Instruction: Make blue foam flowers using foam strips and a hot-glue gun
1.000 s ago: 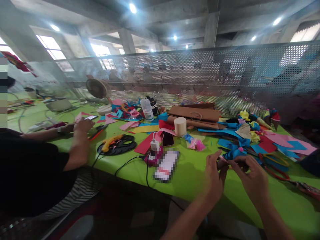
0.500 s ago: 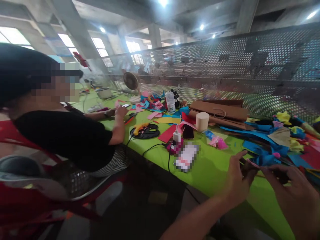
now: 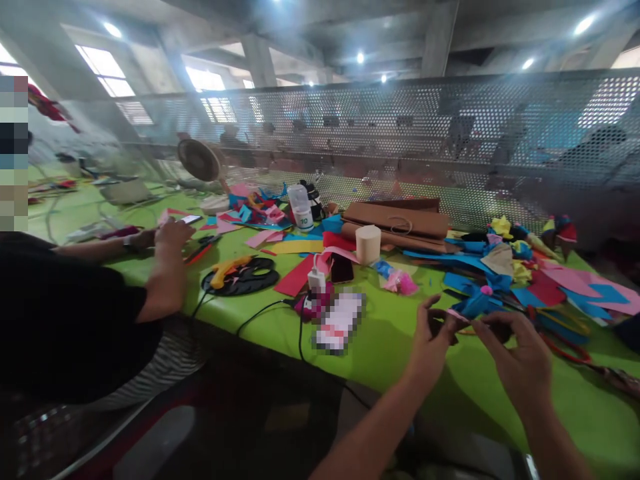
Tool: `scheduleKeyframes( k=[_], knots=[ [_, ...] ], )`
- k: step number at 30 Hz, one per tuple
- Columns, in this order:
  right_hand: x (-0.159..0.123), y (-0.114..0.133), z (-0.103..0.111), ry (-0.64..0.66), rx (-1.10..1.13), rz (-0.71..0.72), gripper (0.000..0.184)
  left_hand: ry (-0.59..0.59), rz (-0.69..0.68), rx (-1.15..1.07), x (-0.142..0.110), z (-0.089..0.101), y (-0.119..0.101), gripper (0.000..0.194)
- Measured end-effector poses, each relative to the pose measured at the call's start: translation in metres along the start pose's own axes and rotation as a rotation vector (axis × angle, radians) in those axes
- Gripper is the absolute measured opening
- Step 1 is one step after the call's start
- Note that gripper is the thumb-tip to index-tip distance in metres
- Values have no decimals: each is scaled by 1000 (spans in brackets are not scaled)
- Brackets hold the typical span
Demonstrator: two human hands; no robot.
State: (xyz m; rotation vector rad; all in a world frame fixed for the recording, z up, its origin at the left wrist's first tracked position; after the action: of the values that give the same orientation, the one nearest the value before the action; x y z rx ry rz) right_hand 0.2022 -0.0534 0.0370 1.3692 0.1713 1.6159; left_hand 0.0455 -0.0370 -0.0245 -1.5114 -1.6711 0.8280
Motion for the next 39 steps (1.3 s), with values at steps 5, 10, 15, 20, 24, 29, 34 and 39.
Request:
scheduleKeyframes(
  k=[5,10,15,20,24,29,34,39],
  knots=[
    [-1,4,-8,23,-28,43,21,2,-17,5,-2,1,0,75],
    [-1,3,-2,10,-22,44,21,-1,19,-26,-2,2,0,74],
    [1,1,3,-8,16,-2,17,21,102,-154,-3,0,7,73],
    [1,6,-3,29,35,66,12,33,105,-185,-5,-3,6,74],
    [-1,7,-3,29,29,60,12,41,137,-179,-8,-5,4,73],
    [-1,9,-1,25,15,64,13,37,139,-162,-9,-6,1,74],
    [0,8,4,11,23,35,14,22,207,-235,-10,-7,5,73],
    [-1,10,3,-8,-8,103,14,26,245,-257,-12,-8,10,68]
  ],
)
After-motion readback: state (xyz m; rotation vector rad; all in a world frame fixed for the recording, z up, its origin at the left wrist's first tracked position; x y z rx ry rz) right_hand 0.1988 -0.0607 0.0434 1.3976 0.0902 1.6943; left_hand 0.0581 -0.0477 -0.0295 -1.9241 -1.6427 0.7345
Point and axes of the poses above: each hand's wrist, its own x-axis towards the middle knuckle, its own z-axis out of the back of the hand, y = z × x, the point moved 6 cm from there along x, towards the middle knuckle
